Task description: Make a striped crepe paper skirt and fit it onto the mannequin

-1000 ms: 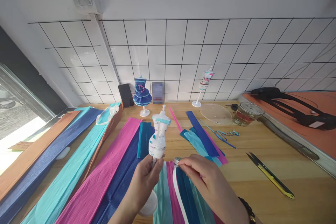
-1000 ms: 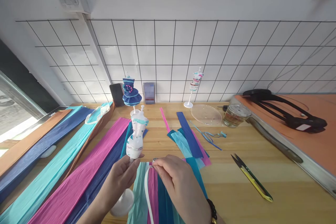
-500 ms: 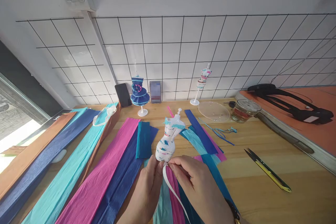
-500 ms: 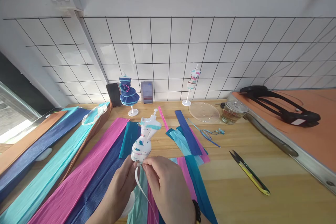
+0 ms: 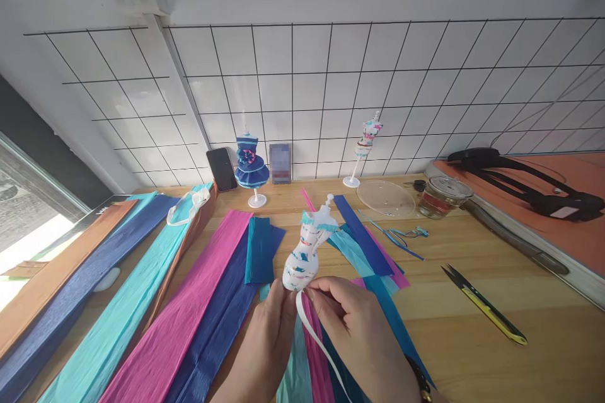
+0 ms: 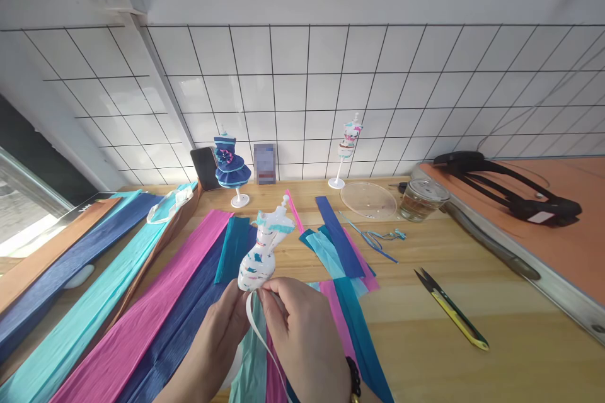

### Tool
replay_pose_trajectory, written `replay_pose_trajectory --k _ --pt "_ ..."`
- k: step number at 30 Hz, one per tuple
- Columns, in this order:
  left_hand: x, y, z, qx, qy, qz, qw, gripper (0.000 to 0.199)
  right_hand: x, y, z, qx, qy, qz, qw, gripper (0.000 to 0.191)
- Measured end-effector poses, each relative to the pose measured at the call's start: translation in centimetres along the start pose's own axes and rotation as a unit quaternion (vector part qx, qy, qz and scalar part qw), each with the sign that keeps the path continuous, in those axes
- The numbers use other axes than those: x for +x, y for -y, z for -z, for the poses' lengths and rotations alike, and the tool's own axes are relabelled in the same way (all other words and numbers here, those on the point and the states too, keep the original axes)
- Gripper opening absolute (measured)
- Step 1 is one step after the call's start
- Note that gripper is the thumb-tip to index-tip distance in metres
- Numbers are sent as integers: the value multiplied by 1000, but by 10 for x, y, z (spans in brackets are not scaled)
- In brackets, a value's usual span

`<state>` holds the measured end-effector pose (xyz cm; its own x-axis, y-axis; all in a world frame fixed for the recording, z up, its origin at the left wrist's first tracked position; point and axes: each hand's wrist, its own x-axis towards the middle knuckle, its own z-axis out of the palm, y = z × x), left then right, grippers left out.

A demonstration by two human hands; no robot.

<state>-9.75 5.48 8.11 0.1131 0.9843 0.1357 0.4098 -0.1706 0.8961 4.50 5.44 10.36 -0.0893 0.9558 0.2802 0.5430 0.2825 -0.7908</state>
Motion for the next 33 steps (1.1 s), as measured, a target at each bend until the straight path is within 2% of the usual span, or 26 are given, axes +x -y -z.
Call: replay_pose_trajectory --k 6,11,14,24,30,33 --pt "-2 4 2 -5 10 -4 1000 28 0 -2 0 -14 -8 13 1000 17" --pt "-4 16 -7 -49 -36 -11 998 34 0 -4 -1 -26 -4 18 999 16" --pt "-4 18 -11 -71 -43 -4 997 34 0 -4 0 -21 0 24 999 16" --pt "-3 5 2 -69 3 11 998 26 0 0 0 -18 -9 16 1000 17" --pt "-2 -4 2 -34 -5 15 999 27 0 0 -1 -16 -9 10 1000 18" --pt "-1 -8 3 -22 12 11 1000 27 0 2 -1 -18 -11 16 1000 18"
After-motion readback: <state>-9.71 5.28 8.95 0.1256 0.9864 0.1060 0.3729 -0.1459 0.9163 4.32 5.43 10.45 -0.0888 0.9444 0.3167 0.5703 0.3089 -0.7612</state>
